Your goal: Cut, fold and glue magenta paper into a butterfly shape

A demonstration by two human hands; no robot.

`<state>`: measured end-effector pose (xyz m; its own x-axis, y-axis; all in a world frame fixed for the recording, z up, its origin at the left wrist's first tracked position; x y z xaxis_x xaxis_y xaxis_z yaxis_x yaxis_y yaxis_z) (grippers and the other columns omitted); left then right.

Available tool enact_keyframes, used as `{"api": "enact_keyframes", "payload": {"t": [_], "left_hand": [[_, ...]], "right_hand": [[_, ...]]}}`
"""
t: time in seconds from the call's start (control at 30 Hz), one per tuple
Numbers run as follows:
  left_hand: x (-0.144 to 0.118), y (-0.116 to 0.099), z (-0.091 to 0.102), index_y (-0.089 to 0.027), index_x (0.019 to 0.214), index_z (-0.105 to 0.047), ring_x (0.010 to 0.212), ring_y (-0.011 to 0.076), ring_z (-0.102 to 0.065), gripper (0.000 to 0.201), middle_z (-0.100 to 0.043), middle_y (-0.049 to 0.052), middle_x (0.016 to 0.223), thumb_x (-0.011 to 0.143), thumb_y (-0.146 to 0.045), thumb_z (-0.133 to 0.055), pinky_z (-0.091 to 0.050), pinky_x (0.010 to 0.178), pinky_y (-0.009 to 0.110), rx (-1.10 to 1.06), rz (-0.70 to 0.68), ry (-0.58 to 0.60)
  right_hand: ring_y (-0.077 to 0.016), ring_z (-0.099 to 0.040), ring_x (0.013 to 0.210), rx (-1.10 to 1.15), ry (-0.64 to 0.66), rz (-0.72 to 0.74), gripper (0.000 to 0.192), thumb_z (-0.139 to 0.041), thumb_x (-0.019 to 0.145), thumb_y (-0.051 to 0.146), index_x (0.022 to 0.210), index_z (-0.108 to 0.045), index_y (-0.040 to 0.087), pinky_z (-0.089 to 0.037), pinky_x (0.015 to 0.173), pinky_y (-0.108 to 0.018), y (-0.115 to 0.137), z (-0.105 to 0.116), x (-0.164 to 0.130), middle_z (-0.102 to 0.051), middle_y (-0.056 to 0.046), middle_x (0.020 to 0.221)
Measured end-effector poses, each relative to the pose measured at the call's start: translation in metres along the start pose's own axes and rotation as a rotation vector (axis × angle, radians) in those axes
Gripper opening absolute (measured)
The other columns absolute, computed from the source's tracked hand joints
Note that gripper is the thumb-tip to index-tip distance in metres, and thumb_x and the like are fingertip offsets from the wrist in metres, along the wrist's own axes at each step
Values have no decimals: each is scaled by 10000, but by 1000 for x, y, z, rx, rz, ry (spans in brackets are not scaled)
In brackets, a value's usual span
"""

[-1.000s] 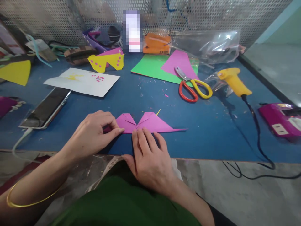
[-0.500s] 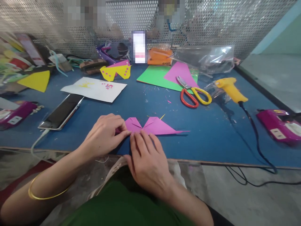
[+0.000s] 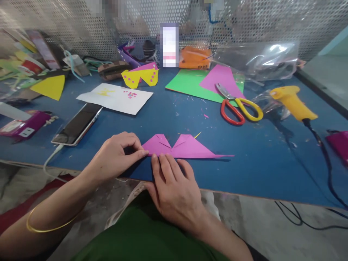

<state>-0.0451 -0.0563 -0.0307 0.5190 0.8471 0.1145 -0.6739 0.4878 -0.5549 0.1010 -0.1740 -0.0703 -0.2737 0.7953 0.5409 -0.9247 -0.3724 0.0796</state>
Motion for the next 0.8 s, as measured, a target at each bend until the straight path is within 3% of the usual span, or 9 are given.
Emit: {"api": "enact_keyframes", "payload": {"t": [0.37, 0.63, 0.8], "left_hand": [[3, -5, 0, -204, 638, -534, 722, 173, -496, 207, -584, -18, 677, 817, -235, -634, -349, 709, 341, 103, -33, 49], [3, -3, -1, -208, 632, -548, 713, 178, -501, 185, -597, -11, 679, 804, -225, -615, -354, 696, 339, 115, -43, 50], [0, 1, 0, -215, 639, -584, 735, 180, -545, 181, -635, -13, 690, 813, -227, -631, -387, 714, 337, 89, -25, 16]], "right_hand": [[-233, -571, 1205, -22, 4, -5, 466, -460, 1035, 375, 1357, -594, 65, -357, 1008, -422, -1, -2, 2, -702, -135, 1283], [-290, -578, 1223, -29, 31, 9, 488, -452, 1017, 324, 1385, -564, 24, -370, 1012, -445, 12, -2, 10, -648, -160, 1371], [-290, -624, 1178, -61, -69, 54, 483, -486, 1002, 318, 1309, -613, -32, -413, 1007, -418, 18, -6, 15, -699, -199, 1275]]}}
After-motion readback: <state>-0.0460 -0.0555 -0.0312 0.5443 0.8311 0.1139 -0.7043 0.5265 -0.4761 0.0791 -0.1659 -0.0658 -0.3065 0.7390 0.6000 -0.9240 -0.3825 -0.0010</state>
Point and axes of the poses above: each hand's wrist, its own x-axis towards the middle knuckle, its own z-axis out of the back of the hand, y = z × x, the point moved 3 cm from there along x, towards the middle knuckle
